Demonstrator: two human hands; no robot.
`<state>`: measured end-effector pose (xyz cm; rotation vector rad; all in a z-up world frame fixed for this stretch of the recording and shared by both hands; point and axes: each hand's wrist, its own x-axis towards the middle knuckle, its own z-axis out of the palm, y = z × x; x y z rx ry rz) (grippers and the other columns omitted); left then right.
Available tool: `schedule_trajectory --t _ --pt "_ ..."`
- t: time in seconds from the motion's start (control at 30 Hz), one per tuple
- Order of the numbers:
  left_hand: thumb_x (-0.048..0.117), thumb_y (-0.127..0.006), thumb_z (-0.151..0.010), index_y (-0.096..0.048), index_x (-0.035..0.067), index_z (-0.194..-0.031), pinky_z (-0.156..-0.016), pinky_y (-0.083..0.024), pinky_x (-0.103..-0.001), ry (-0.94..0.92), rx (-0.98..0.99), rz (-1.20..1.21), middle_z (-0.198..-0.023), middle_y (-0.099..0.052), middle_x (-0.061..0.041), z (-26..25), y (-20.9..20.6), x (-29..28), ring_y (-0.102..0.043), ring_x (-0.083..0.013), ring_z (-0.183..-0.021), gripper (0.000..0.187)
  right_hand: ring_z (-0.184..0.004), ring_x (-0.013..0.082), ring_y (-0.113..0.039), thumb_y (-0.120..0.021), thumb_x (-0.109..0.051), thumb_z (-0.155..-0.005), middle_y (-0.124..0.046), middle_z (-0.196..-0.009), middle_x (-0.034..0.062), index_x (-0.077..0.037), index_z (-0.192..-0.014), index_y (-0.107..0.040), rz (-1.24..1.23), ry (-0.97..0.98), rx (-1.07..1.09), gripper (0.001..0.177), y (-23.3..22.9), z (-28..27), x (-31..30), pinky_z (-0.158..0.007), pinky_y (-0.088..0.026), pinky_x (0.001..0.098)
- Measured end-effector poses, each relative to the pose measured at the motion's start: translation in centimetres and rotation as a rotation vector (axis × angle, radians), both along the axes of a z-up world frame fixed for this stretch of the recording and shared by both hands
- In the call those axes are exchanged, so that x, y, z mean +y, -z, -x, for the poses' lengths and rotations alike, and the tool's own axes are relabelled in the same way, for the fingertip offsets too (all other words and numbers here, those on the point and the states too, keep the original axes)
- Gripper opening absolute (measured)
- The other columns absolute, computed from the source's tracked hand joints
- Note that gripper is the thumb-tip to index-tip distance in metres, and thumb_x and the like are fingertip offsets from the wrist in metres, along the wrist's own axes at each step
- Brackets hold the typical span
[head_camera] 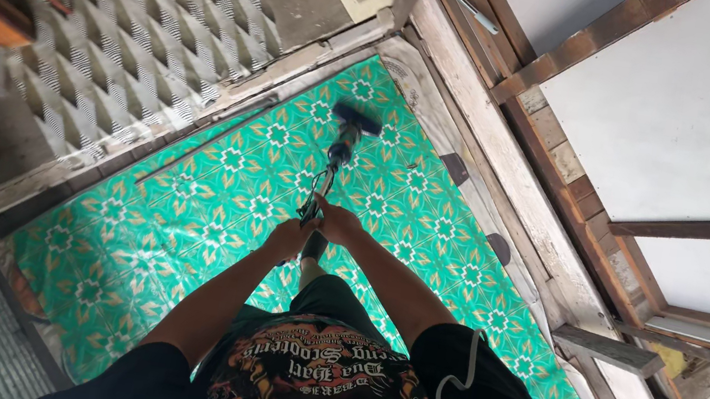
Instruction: The person vacuums a patterned green floor mat by moving a handheld vacuum cleaner back and forth across the surface by hand.
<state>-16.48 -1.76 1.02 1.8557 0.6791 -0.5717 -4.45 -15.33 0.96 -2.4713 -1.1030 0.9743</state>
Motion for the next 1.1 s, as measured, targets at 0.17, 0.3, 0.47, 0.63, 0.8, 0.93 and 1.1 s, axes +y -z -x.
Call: schedule_trajectory --t 0.17,0.3,0.47,0.63,0.8,0.93,1.1 --pt "0.064 -0.05 -0.097 -0.06 -0.007 -0.087 -0.045 -0.053 -0.042 -0.102 0.072 0.14 -0.062 -0.063 -0.015 9.5 -0.4 -2.3 -0.066 -0.0268 -0.048 0.072 -0.104 0.0409 -0.068 -0.059 -0.033 -0.098 -0.071 -0.116 0.0193 -0.033 -0.166 -0.019 0.053 -0.062 0.048 0.078 -1.2 9.9 -2.3 -0.088 -0.054 0.0521" --pt "0.061 -0.043 -0.098 -0.059 0.001 -0.093 -0.045 -0.049 -0.044 -0.192 0.116 0.275 -0.061 -0.056 -0.011 17.3 -0.9 -5.0 -0.059 -0.0256 -0.047 0.061 -0.103 0.0411 -0.069 -0.059 -0.033 -0.099 -0.072 -0.113 0.0193 -0.031 -0.16 -0.03 -0.063 -0.036 0.081 0.068 -1.6 16.9 -4.7 -0.084 -0.054 0.0528" --pt "0.054 -0.035 -0.098 -0.062 0.008 -0.098 -0.047 -0.051 -0.044 -0.249 0.061 0.357 -0.061 -0.06 -0.013 24.5 -2.6 -9.7 -0.062 -0.0263 -0.047 0.054 -0.101 0.0423 -0.069 -0.06 -0.027 -0.099 -0.07 -0.111 0.0243 -0.033 -0.161 -0.036 -0.054 -0.071 0.068 0.066 -3.6 24.6 -8.2 -0.086 -0.054 0.0519" --pt "0.053 -0.046 -0.101 -0.058 0.001 -0.108 -0.05 -0.053 -0.047 -0.421 0.18 0.517 -0.075 -0.065 -0.017 29.5 -3.7 -15.6 -0.065 -0.0313 -0.052 0.053 -0.098 0.0377 -0.074 -0.064 -0.03 -0.093 -0.076 -0.114 0.02 -0.027 -0.155 -0.041 -0.216 0.166 0.273 0.067 -5.1 29.1 -13.2 -0.08 -0.057 0.0485" --pt "0.062 -0.045 -0.096 -0.063 0.008 -0.118 -0.057 -0.054 -0.049 -0.363 0.268 0.487 -0.088 -0.073 -0.01 31.6 -4.5 -22.2 -0.073 -0.0227 -0.067 0.061 -0.101 0.0409 -0.072 -0.063 -0.048 -0.091 -0.064 -0.131 0.0188 -0.019 -0.158 -0.027 -0.175 0.79 0.961 0.08 -6.6 32.0 -20.5 -0.078 -0.058 0.0556" --pt "0.064 -0.055 -0.093 -0.068 0.009 -0.11 -0.07 -0.051 -0.054 -0.408 0.151 0.352 -0.09 -0.069 -0.007 32.5 -4.6 -28.5 -0.066 -0.0235 -0.079 0.059 -0.11 0.043 -0.071 -0.052 -0.07 -0.095 -0.061 -0.135 0.0266 -0.012 -0.157 -0.023 -0.236 0.922 1.242 0.089 -7.4 35.6 -29.3 -0.089 -0.056 0.0572" --pt "0.066 -0.059 -0.091 -0.076 0.009 -0.085 -0.069 -0.05 -0.04 -0.38 -0.004 0.198 -0.08 -0.073 -0.007 32.4 -4.5 -38.9 -0.069 -0.0215 -0.077 0.06 -0.11 0.0403 -0.07 -0.043 -0.077 -0.093 -0.069 -0.124 0.0237 -0.005 -0.141 -0.049 -0.37 0.781 1.39 0.086 -7.3 40.4 -41.1 -0.086 -0.054 0.0539"
